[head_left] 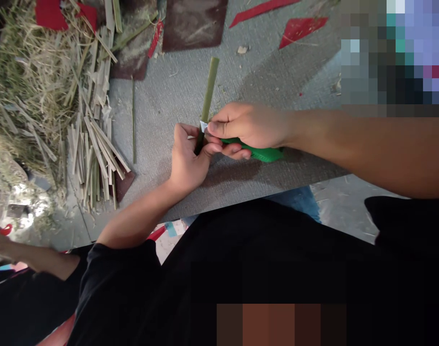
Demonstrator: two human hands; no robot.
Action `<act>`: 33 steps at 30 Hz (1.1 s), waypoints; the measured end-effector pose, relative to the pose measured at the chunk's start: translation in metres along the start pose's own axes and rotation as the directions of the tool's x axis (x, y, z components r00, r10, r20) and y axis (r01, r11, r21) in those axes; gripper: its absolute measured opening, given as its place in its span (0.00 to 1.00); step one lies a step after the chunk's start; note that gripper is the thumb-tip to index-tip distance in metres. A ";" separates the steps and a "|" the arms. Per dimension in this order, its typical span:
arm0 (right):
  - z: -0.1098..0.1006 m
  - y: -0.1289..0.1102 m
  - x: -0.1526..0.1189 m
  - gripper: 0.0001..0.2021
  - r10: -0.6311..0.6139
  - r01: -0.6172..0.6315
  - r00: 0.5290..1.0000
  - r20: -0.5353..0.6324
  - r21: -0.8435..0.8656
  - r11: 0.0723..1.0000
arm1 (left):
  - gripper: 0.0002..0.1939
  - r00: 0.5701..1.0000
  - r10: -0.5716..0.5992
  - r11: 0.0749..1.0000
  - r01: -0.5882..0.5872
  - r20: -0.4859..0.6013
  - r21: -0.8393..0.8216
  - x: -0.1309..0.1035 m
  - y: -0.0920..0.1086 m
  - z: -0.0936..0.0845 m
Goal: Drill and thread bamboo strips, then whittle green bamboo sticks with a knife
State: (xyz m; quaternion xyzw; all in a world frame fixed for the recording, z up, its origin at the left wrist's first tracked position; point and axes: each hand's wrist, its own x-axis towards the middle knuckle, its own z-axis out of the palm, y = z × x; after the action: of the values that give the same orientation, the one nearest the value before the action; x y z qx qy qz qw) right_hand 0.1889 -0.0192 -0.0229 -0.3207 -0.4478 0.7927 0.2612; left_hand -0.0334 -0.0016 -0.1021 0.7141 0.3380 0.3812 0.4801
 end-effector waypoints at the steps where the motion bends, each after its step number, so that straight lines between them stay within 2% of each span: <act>1: -0.002 0.000 0.000 0.24 0.013 -0.013 1.000 0.013 0.000 1.000 | 0.35 0.999 0.038 0.999 -0.039 -0.008 -0.021 0.001 0.000 0.001; 3: -0.006 0.001 0.001 0.24 0.052 -0.051 0.996 0.077 -0.015 0.999 | 0.37 0.995 0.100 0.993 -0.101 -0.021 -0.063 0.001 0.000 0.003; 6: -0.013 0.006 0.004 0.28 0.099 -0.096 0.978 0.181 -0.028 0.995 | 0.39 0.996 0.081 0.993 -0.078 0.028 -0.085 -0.001 0.002 0.005; 9: -0.016 0.010 0.007 0.29 0.116 -0.121 0.971 0.207 0.012 0.993 | 0.40 0.997 0.059 0.996 -0.056 0.040 -0.073 -0.004 0.001 0.006; 15: -0.011 0.012 0.011 0.31 0.098 -0.104 0.982 0.162 0.026 0.994 | 0.39 0.993 0.107 0.994 -0.107 -0.057 -0.009 -0.003 0.001 0.004; 18: -0.007 0.016 0.014 0.31 0.019 -0.021 0.998 0.058 0.032 0.999 | 0.39 0.990 0.113 0.993 -0.112 -0.084 0.023 0.002 0.003 0.002; 21: -0.005 0.019 0.015 0.30 -0.030 0.030 0.999 -0.016 0.025 0.999 | 0.38 0.992 0.112 0.993 -0.114 -0.054 -0.029 0.006 0.003 0.001; 26: -0.010 0.012 0.012 0.32 0.089 -0.090 0.989 0.117 0.006 0.996 | 0.40 0.997 0.076 0.987 -0.072 0.021 -0.143 0.004 0.001 0.001; 33: -0.014 0.003 0.005 0.29 0.160 -0.166 0.965 0.209 0.009 0.986 | 0.42 0.999 0.031 0.990 -0.025 0.040 -0.139 0.001 0.003 0.002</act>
State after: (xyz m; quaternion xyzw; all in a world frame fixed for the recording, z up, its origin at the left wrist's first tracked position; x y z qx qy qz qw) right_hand 0.1955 -0.0092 -0.0325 -0.2686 -0.4341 0.8465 0.1512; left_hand -0.0311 -0.0026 -0.0996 0.6916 0.2902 0.3954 0.5303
